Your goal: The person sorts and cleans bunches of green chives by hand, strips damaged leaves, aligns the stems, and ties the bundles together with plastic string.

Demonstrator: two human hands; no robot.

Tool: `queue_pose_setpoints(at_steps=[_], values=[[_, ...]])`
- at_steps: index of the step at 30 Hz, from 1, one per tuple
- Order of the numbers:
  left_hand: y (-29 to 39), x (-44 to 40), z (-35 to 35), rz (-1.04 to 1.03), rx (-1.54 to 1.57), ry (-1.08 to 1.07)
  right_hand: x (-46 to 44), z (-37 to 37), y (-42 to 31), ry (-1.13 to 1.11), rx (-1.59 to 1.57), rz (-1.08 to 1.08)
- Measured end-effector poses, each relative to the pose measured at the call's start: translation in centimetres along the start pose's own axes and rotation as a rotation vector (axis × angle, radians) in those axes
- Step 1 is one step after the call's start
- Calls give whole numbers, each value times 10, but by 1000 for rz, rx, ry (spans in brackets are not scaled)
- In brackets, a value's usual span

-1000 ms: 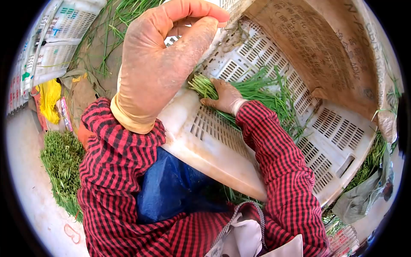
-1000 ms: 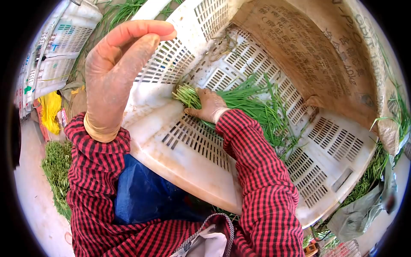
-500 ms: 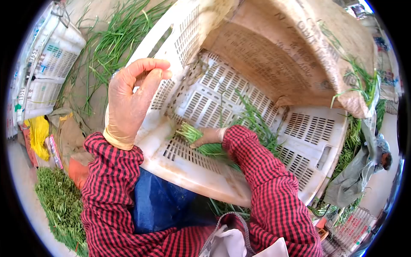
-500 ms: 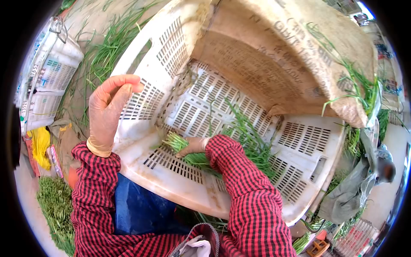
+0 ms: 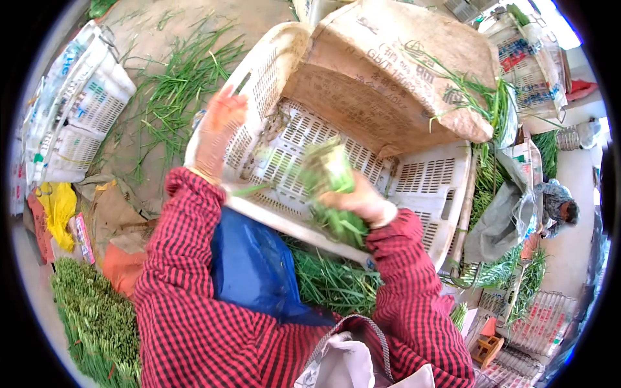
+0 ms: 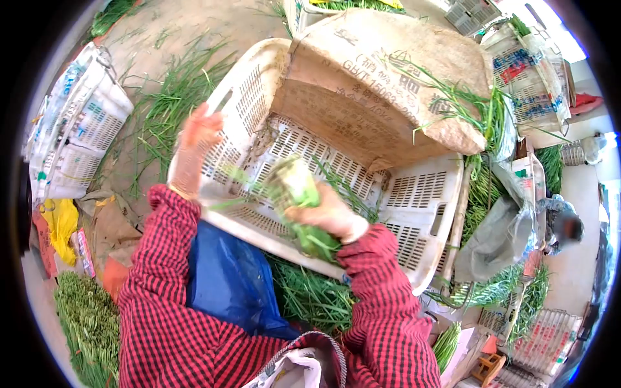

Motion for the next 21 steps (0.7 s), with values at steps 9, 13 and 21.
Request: queue_pose_setpoints(at_steps=[9, 13, 21], values=[[114, 150, -270, -588, 17, -812, 198, -126, -159, 583, 195, 884], [141, 204, -300, -595, 152, -584, 247, -180, -164, 489, 23, 984], [58, 274, -296, 123, 839, -345, 298, -194, 19, 391, 267, 306]])
Point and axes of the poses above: each hand's wrist, its own x-axis away from the middle knuckle, its own z-axis out of the back of the hand, y = z × x, the point moved 5 cm from there along -x, towards the middle knuckle, and after that the axes turned 12 degrees about -y, right-handed, at the moved point
